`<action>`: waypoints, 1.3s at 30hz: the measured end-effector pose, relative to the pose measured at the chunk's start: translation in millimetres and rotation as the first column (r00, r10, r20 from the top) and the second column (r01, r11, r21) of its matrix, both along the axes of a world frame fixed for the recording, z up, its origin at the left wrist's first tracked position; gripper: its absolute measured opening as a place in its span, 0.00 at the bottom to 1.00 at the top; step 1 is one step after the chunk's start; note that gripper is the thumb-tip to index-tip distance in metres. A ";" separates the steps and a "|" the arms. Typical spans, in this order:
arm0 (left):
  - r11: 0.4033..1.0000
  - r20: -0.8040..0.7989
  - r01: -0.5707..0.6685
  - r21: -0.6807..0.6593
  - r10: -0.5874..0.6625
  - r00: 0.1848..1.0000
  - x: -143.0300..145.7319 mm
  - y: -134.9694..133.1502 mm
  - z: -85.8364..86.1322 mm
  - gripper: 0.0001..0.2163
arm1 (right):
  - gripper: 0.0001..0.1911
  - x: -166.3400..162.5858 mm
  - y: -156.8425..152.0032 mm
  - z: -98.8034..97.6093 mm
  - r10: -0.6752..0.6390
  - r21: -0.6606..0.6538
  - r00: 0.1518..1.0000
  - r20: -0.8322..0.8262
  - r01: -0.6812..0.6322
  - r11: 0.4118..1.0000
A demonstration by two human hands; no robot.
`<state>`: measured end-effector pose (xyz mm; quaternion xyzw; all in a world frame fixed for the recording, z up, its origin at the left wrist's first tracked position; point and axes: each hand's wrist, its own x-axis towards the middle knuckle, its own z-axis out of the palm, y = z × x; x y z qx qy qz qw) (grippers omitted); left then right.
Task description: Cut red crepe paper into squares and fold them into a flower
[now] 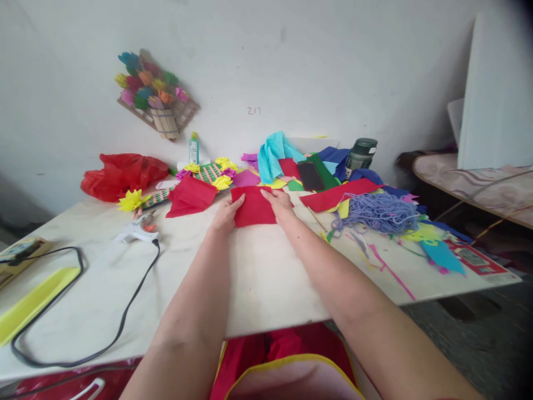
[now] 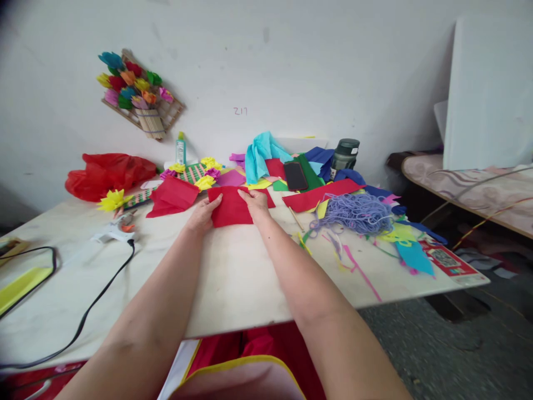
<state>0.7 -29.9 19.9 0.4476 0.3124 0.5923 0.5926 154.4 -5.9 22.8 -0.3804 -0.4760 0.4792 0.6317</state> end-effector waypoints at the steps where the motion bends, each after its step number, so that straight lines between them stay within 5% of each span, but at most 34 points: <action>1: 1.000 0.001 -0.007 -0.010 0.007 1.000 0.0 -0.3 0.3 0.17 | 0.18 -0.2 0.8 -0.8 0.005 0.003 1.000 0.000 -0.005 1.000; 20: 1.000 -0.037 0.011 -0.009 -0.011 0.999 -3.1 3.4 -2.7 0.16 | 0.17 1.4 0.1 0.6 0.063 -0.012 0.998 -0.010 -0.063 0.998; 28: 0.989 -0.179 -0.130 0.068 0.141 0.974 -4.4 9.8 -4.7 0.18 | 0.15 3.7 4.9 -1.9 0.006 0.010 0.995 0.095 -0.007 1.000; 31: 0.975 -0.200 -0.190 0.112 0.209 0.957 -6.4 14.3 -6.4 0.19 | 0.15 3.2 4.0 -0.7 0.069 -0.025 0.998 -0.001 -0.069 0.997; 35: 0.956 -0.151 -0.237 0.170 0.263 0.953 -7.2 17.5 -6.6 0.19 | 0.17 2.8 -2.9 5.3 0.290 -0.092 0.940 -0.179 -0.309 0.947; 39: 0.938 -0.152 -0.275 0.210 0.309 0.939 -5.0 16.2 -4.0 0.20 | 0.16 3.1 -6.5 8.4 0.354 -0.176 0.921 -0.162 -0.380 0.908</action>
